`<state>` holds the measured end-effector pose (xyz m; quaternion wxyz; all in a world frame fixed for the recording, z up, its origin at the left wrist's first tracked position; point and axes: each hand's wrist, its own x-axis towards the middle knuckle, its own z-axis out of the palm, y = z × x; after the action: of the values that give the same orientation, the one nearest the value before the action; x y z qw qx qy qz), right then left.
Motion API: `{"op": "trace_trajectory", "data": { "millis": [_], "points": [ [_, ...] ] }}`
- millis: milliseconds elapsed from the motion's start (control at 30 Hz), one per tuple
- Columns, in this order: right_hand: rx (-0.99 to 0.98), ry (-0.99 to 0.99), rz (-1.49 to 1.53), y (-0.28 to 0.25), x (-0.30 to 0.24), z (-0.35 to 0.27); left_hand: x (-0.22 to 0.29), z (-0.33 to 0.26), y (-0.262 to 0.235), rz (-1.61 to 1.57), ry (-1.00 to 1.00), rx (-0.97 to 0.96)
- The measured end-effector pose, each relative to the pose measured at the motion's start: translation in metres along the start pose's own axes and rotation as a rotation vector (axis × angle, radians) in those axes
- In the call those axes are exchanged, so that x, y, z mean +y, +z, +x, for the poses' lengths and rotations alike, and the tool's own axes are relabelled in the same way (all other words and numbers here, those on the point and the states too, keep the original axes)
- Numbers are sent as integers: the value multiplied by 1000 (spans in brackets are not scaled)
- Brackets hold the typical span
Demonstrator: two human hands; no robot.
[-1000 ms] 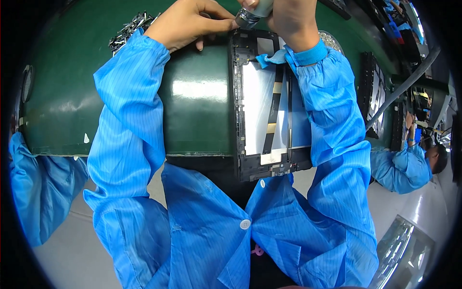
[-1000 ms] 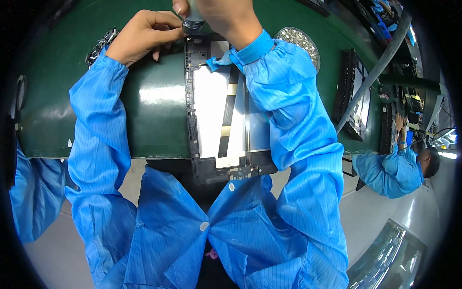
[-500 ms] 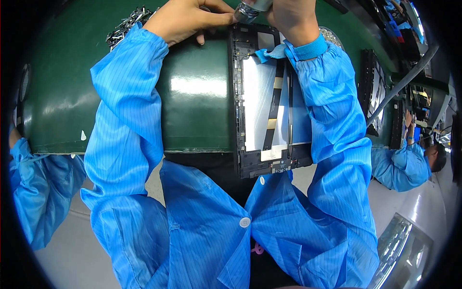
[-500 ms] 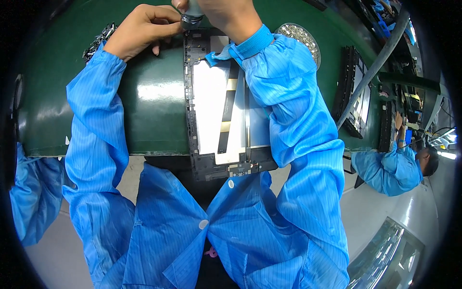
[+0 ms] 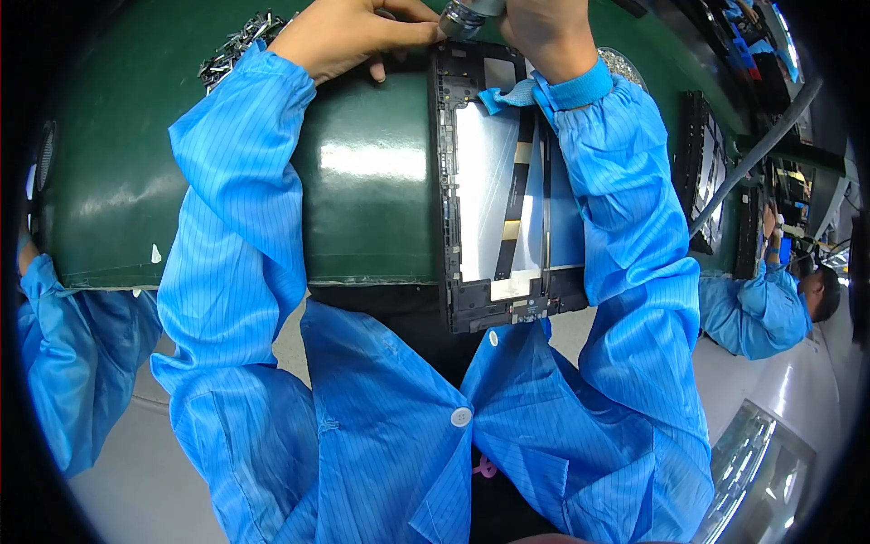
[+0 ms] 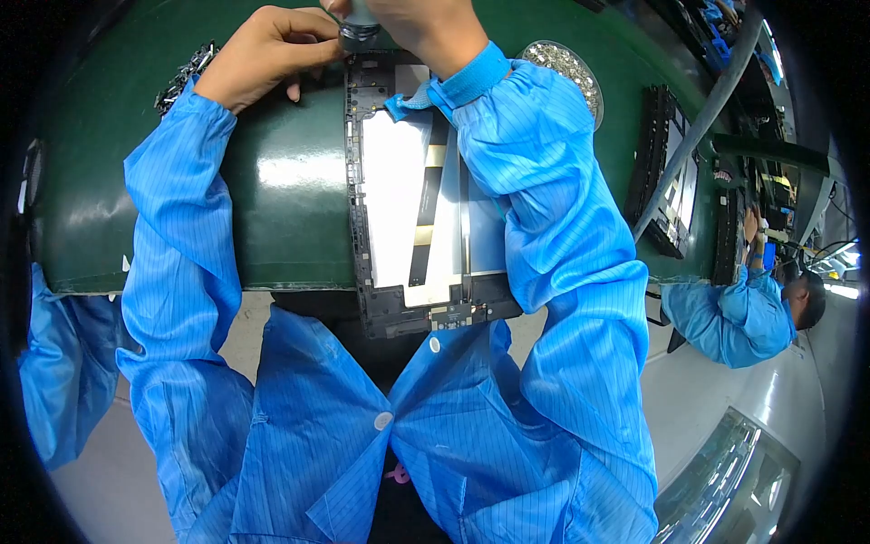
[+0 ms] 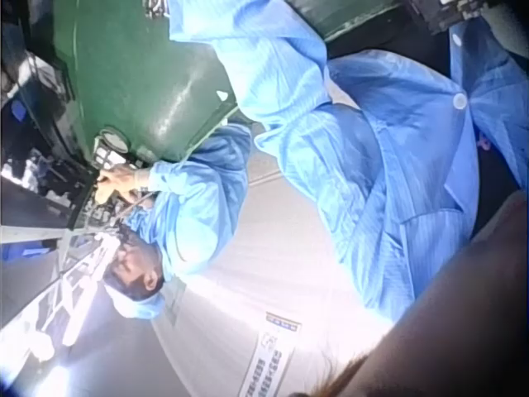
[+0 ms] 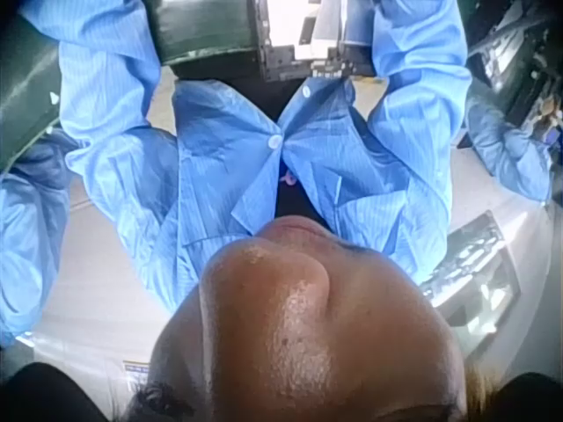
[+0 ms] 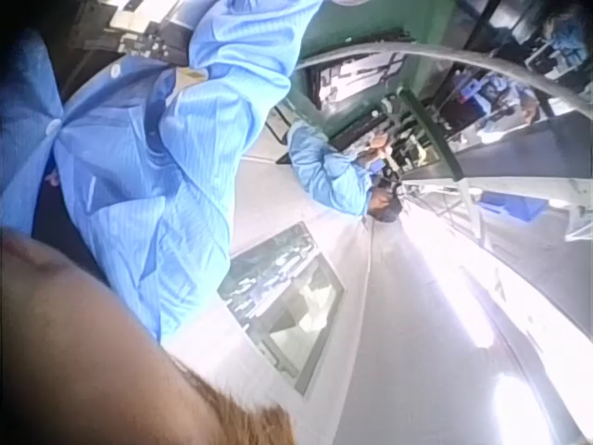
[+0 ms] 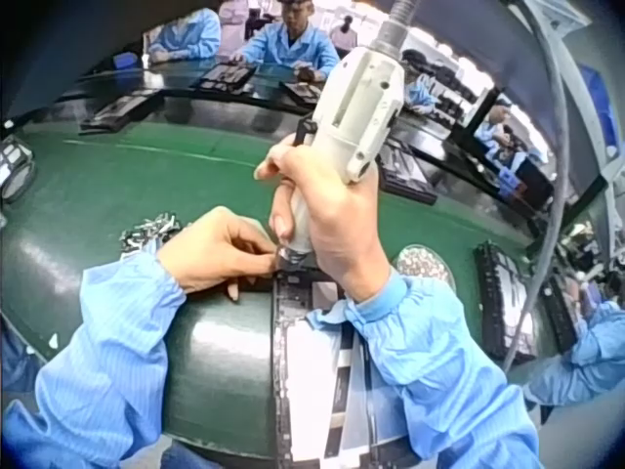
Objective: The person assembles tablets by positioning metal brackets onto each tablet housing by hand, fastening screws using an electric screwdriver, and sliding the tablets along the conveyor line.
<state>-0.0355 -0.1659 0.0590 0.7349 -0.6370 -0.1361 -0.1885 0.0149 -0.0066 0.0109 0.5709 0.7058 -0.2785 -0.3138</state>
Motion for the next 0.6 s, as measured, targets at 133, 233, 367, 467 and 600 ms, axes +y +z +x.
{"op": "trace_trajectory", "data": {
  "millis": [133,233,367,467,600],
  "points": [
    [5,6,-13,2,0,1,-1,-1,-1,-2,-7,-3],
    [-4,14,6,-1,5,2,0,0,-1,-7,-18,-7],
    [-9,25,29,10,4,2,-40,17,-11,-327,750,-330],
    [-9,-2,-20,5,3,3,1,0,2,-10,-15,9],
    [-1,8,-50,5,0,1,-13,1,-7,29,-29,-47]
  ]
}}
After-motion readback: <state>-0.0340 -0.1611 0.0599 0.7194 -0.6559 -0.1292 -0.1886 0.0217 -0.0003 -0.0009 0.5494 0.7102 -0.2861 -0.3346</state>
